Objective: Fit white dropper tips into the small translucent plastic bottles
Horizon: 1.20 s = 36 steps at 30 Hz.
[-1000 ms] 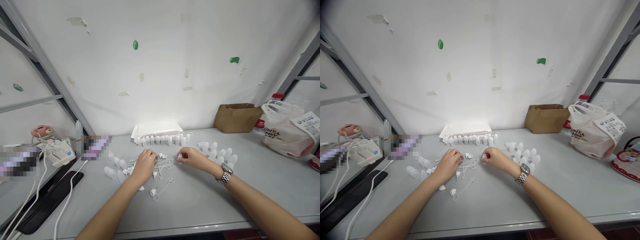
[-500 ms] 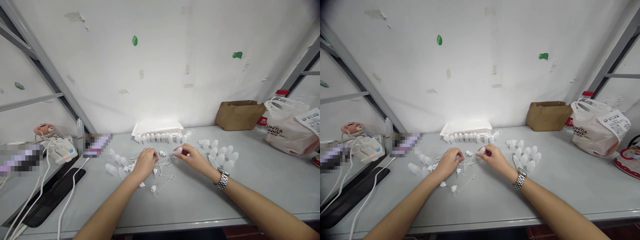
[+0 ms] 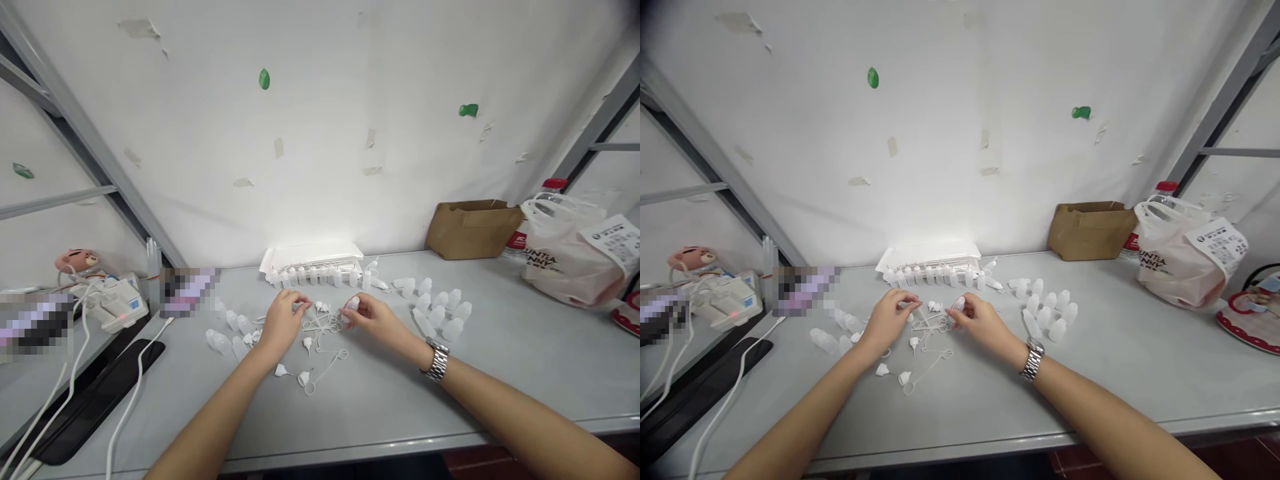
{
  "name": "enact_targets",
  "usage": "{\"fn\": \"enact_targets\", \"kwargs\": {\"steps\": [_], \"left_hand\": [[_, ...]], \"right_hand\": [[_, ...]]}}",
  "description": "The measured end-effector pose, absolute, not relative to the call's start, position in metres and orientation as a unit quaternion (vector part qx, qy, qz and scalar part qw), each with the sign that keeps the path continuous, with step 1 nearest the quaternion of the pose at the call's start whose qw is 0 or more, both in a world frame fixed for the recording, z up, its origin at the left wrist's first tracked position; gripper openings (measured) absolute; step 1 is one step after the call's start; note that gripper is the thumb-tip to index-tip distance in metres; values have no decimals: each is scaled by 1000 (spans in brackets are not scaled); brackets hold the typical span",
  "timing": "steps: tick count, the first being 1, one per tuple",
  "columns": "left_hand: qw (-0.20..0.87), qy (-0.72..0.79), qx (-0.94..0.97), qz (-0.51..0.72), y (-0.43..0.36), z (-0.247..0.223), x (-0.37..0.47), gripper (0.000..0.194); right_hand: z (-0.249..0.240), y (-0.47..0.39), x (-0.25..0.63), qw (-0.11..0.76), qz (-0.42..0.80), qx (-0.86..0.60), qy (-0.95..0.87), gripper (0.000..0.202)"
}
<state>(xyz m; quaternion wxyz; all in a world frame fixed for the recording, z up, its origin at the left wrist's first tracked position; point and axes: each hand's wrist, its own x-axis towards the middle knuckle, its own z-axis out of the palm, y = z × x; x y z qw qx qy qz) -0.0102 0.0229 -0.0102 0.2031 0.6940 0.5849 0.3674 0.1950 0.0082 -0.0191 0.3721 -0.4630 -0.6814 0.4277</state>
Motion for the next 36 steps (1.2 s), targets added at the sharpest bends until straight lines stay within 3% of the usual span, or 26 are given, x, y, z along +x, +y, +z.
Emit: {"fn": "enact_targets", "kwargs": {"steps": [6, 13, 36], "left_hand": [[412, 517, 560, 500, 10, -7, 7, 12], [512, 460, 504, 522, -7, 2, 21, 20], [621, 407, 428, 515, -6, -7, 22, 23]], "right_hand": [[-21, 1, 185, 350, 373, -435, -741, 22], [-18, -7, 176, 329, 364, -452, -745, 33], [-23, -14, 178, 377, 93, -444, -808, 15]]}}
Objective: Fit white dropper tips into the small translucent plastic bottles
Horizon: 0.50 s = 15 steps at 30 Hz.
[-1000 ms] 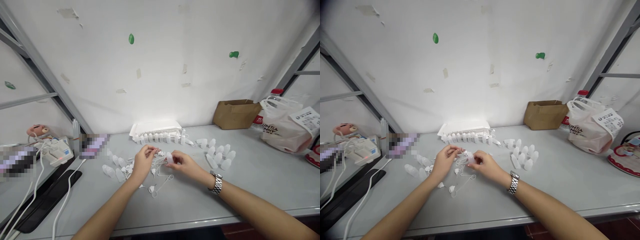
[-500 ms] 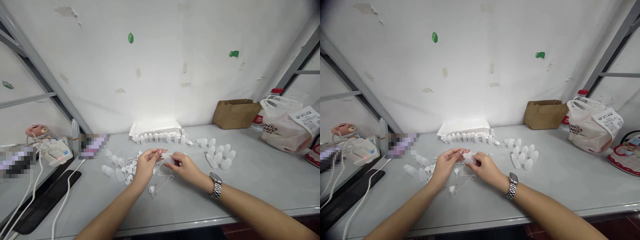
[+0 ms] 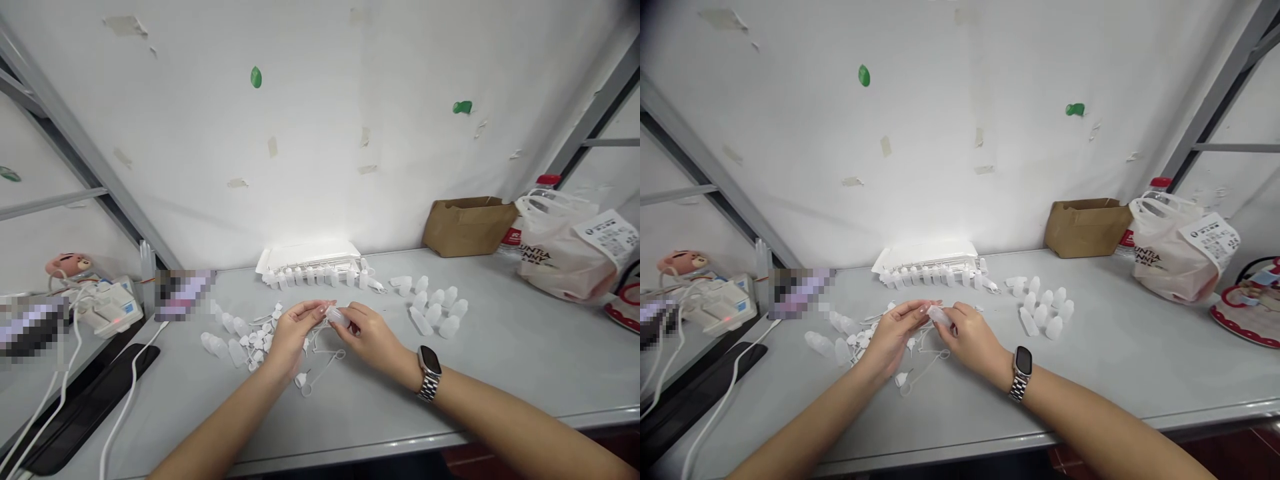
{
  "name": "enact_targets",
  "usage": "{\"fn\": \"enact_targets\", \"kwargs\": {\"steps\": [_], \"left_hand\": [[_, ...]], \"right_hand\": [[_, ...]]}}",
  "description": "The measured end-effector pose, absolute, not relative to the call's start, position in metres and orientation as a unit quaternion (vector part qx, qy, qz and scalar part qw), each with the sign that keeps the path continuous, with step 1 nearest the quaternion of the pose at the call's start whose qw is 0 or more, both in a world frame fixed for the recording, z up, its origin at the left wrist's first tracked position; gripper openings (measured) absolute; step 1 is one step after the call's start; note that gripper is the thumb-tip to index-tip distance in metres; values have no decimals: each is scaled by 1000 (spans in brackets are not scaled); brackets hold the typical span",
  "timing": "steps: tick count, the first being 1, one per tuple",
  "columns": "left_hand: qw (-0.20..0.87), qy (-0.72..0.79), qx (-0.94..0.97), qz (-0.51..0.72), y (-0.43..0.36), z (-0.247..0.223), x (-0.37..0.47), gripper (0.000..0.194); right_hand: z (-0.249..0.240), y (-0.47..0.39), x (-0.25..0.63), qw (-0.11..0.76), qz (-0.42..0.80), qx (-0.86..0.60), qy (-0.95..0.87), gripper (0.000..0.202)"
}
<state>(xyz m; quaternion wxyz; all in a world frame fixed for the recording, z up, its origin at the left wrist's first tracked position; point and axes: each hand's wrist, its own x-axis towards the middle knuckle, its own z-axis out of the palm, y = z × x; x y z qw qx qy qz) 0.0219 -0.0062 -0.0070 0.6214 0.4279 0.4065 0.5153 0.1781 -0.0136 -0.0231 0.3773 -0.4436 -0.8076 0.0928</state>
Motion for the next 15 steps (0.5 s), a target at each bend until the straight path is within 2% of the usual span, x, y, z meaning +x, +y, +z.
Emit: {"fn": "enact_targets", "kwargs": {"steps": [4, 10, 15], "left_hand": [[628, 404, 418, 518, -10, -6, 25, 26], [629, 389, 393, 546, -16, -1, 29, 24], [630, 375, 409, 543, -15, -5, 32, 25]], "right_hand": [[-26, -14, 179, 399, 1, -411, -820, 18], [-25, -14, 176, 369, -197, -376, -827, 23], [-22, -17, 174, 345, -255, -377, -820, 23]]}}
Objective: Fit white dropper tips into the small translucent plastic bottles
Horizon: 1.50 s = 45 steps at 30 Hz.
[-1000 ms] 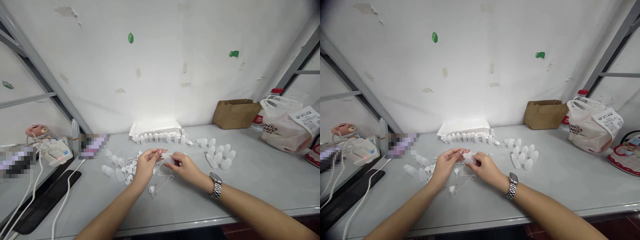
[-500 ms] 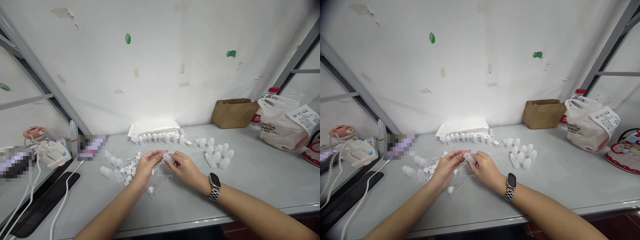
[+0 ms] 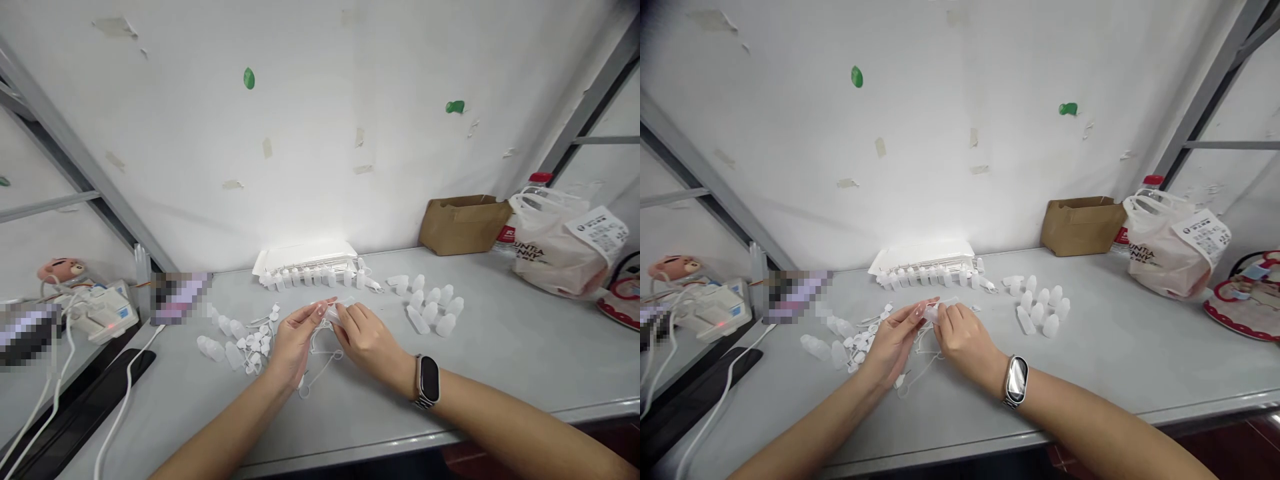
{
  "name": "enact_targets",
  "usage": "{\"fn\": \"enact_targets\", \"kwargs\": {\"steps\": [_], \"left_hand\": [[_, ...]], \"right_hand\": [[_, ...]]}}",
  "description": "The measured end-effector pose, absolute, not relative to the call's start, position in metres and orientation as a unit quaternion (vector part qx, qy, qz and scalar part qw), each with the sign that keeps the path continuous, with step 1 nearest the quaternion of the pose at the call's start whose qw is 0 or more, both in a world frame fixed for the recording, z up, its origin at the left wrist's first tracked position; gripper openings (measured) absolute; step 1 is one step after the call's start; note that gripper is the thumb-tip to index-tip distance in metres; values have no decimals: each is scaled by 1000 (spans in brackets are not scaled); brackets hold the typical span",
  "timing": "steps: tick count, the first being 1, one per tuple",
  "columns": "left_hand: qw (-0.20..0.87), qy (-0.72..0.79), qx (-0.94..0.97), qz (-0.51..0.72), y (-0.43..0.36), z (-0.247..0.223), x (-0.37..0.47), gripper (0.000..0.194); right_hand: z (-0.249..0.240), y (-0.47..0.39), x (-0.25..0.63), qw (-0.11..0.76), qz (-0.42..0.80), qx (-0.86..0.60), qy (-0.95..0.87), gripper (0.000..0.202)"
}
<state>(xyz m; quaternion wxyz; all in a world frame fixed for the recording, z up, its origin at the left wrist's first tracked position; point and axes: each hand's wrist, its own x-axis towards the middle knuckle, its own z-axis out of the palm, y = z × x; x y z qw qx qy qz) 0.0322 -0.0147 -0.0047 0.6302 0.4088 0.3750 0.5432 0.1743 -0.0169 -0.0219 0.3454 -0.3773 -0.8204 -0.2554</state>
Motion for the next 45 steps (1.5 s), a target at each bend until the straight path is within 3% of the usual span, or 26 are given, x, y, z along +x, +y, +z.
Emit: {"fn": "enact_targets", "kwargs": {"steps": [7, 14, 26, 35, 40, 45], "left_hand": [[657, 361, 418, 513, -7, -9, 31, 26], [672, 340, 373, 542, -3, -5, 26, 21], [644, 389, 350, 559, -10, -6, 30, 21], [673, 333, 335, 569, -9, -14, 34, 22], [663, 332, 366, 563, -8, -15, 34, 21], [657, 331, 398, 548, -10, -11, 36, 24]], "right_hand": [[-26, -12, 174, 359, -192, -386, -828, 20], [-22, -12, 175, 451, -4, -393, -801, 24], [-23, -12, 177, 331, -282, -324, -840, 26], [-33, -11, 169, 346, -325, -323, -819, 23], [-32, -11, 167, 397, -220, -339, -824, 18], [-24, -17, 163, 462, 98, -400, -785, 24]]}}
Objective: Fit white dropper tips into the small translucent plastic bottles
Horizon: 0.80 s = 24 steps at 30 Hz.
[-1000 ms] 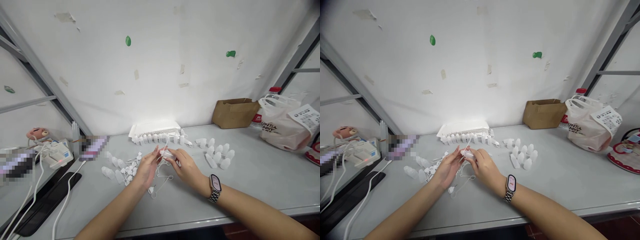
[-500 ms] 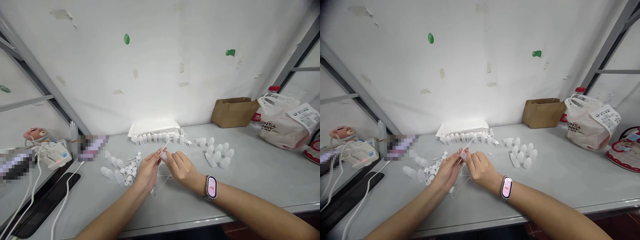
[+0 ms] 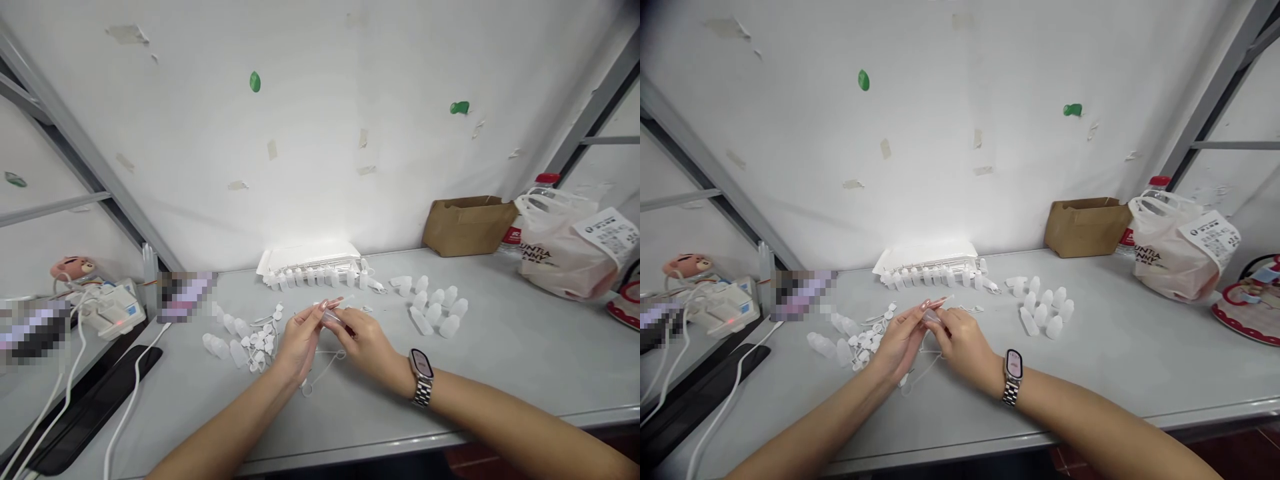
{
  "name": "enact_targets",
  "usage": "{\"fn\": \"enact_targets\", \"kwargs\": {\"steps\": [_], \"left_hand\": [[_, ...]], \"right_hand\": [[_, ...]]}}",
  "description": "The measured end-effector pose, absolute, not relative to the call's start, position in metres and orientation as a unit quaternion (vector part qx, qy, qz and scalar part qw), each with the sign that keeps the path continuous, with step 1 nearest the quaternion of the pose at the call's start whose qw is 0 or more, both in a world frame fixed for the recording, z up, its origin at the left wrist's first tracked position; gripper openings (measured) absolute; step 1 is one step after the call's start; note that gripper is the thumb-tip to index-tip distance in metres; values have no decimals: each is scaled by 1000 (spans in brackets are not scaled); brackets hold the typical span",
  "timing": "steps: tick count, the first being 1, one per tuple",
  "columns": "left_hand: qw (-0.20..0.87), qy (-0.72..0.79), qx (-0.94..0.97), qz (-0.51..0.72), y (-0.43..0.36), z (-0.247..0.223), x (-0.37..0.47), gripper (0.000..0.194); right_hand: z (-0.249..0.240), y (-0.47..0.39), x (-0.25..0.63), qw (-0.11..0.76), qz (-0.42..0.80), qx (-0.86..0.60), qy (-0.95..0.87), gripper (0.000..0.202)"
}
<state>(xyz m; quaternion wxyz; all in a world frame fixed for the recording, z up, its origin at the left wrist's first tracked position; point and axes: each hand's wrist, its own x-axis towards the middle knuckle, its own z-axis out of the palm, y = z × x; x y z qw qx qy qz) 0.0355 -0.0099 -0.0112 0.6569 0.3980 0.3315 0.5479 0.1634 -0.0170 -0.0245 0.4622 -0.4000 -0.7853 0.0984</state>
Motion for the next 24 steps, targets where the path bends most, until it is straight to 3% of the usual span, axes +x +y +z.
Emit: {"fn": "enact_targets", "kwargs": {"steps": [6, 10, 16, 21, 24], "left_hand": [[669, 323, 414, 525, -11, -8, 35, 35], [661, 345, 404, 530, -11, -7, 33, 31], [628, 385, 387, 555, -12, -7, 31, 29], [655, 359, 361, 558, -11, -3, 31, 28], [662, 356, 359, 553, -12, -1, 31, 30]], "right_hand": [[-10, -9, 168, 414, 541, -387, -622, 43], [-5, -4, 172, 383, 627, -350, -581, 40], [-12, -12, 168, 428, 442, -442, -653, 18], [-21, -18, 168, 472, 102, -401, -779, 14], [-24, -17, 170, 451, -89, -343, -819, 16]]}}
